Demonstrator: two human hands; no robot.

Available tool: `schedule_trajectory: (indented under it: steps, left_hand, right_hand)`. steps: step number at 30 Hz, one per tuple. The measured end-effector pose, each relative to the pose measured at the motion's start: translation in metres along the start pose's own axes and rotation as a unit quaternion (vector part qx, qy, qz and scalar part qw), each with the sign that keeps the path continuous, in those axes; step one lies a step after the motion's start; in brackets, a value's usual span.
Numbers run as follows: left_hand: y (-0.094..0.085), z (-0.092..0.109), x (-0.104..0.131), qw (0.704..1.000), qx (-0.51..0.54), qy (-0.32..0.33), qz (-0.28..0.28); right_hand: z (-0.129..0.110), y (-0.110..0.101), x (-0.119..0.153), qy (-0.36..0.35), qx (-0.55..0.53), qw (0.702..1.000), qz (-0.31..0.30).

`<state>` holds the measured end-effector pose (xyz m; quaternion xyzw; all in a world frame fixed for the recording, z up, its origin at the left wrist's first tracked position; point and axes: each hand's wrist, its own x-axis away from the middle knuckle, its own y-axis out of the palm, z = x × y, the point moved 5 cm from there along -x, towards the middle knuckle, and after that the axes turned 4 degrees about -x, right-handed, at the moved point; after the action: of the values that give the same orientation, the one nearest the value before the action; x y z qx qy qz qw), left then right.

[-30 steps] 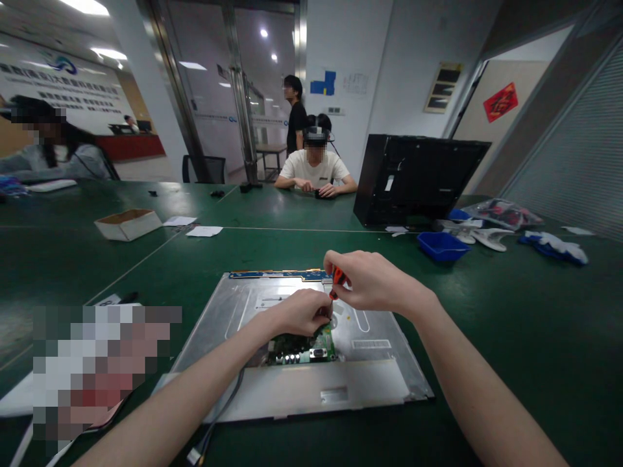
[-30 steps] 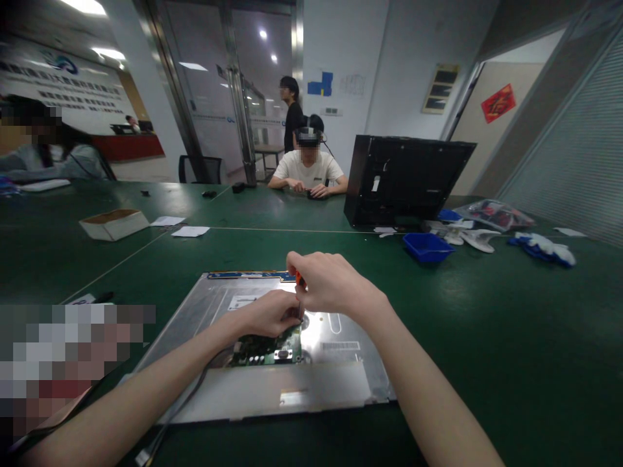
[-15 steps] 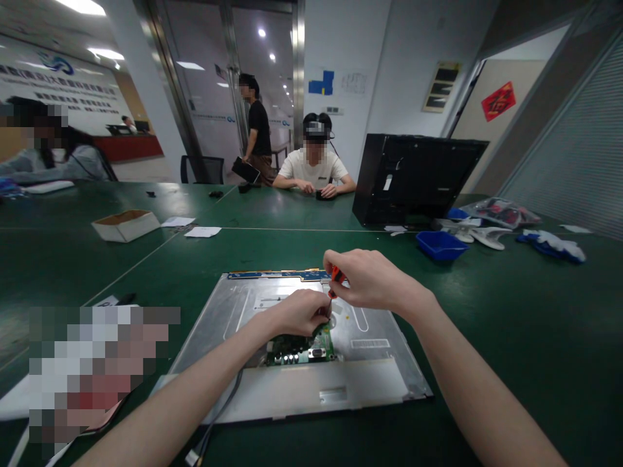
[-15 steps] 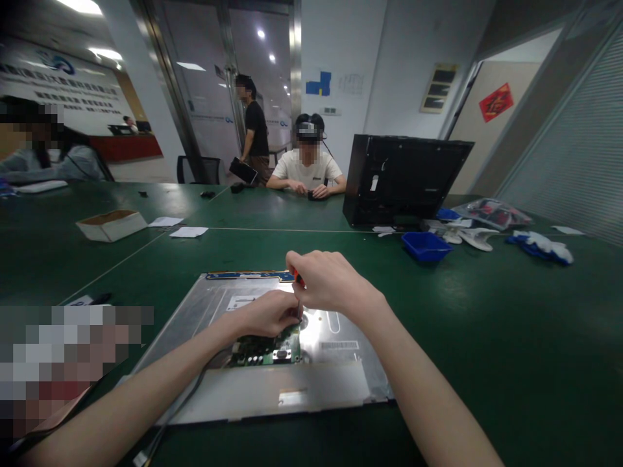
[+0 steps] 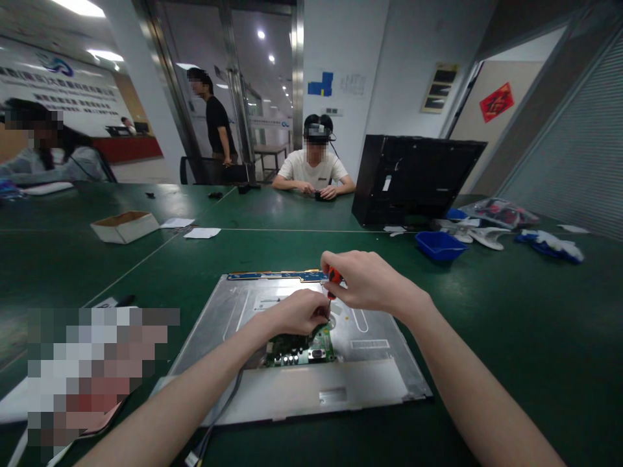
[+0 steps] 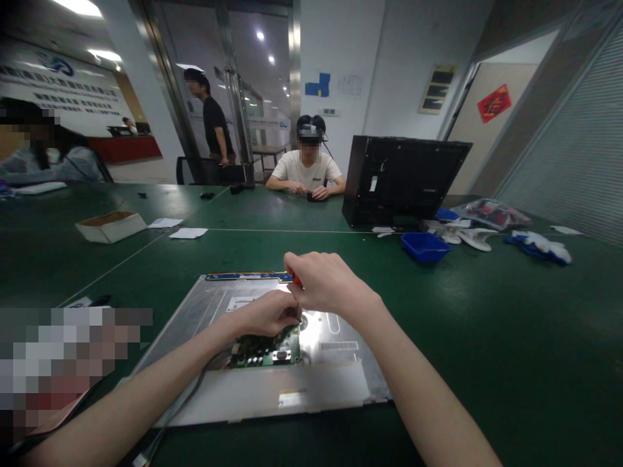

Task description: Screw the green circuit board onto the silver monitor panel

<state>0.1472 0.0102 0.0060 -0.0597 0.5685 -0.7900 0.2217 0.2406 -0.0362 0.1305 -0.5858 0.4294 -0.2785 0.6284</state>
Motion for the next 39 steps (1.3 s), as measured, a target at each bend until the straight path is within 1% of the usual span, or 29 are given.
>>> schedule_trajectory:
  steps: [4, 9, 17, 25, 32, 35, 37, 39]
  left_hand:
    - [0.0, -0.001, 0.0, 1.0, 0.011, -0.004, -0.002]
    - [-0.001, -0.001, 0.001, 1.0, 0.018, -0.004, -0.002]
    - [-0.003, 0.0, 0.002, 1.0, 0.016, -0.008, -0.003]
    - [-0.006, 0.003, 0.002, 1.0, 0.025, -0.007, -0.004]
    - [-0.009, 0.004, 0.003, 0.999, 0.038, 0.006, 0.013]
    - [-0.018, 0.0, 0.003, 0.998, 0.044, -0.007, 0.036]
    - [-0.029, -0.007, 0.003, 0.997, 0.051, -0.026, 0.059]
    - [-0.043, -0.018, 0.006, 0.994, 0.051, -0.056, 0.078]
  right_hand:
    - [0.001, 0.001, -0.001, 0.006, 0.009, 1.0, 0.014]
    - [0.005, 0.003, -0.004, 0.02, 0.026, 0.999, 0.007]
    - [0.006, -0.001, -0.003, 0.013, 0.028, 0.999, 0.027]
    - [0.006, -0.001, -0.002, 0.014, 0.025, 0.999, 0.02]
    - [0.007, -0.004, -0.002, 0.019, 0.023, 0.999, 0.022]
    - [0.008, -0.008, 0.0, 0.02, 0.018, 0.999, 0.033]
    - [0.01, -0.012, 0.001, 0.02, 0.013, 0.999, 0.045]
    - [0.012, -0.017, 0.003, 0.022, 0.007, 0.998, 0.055]
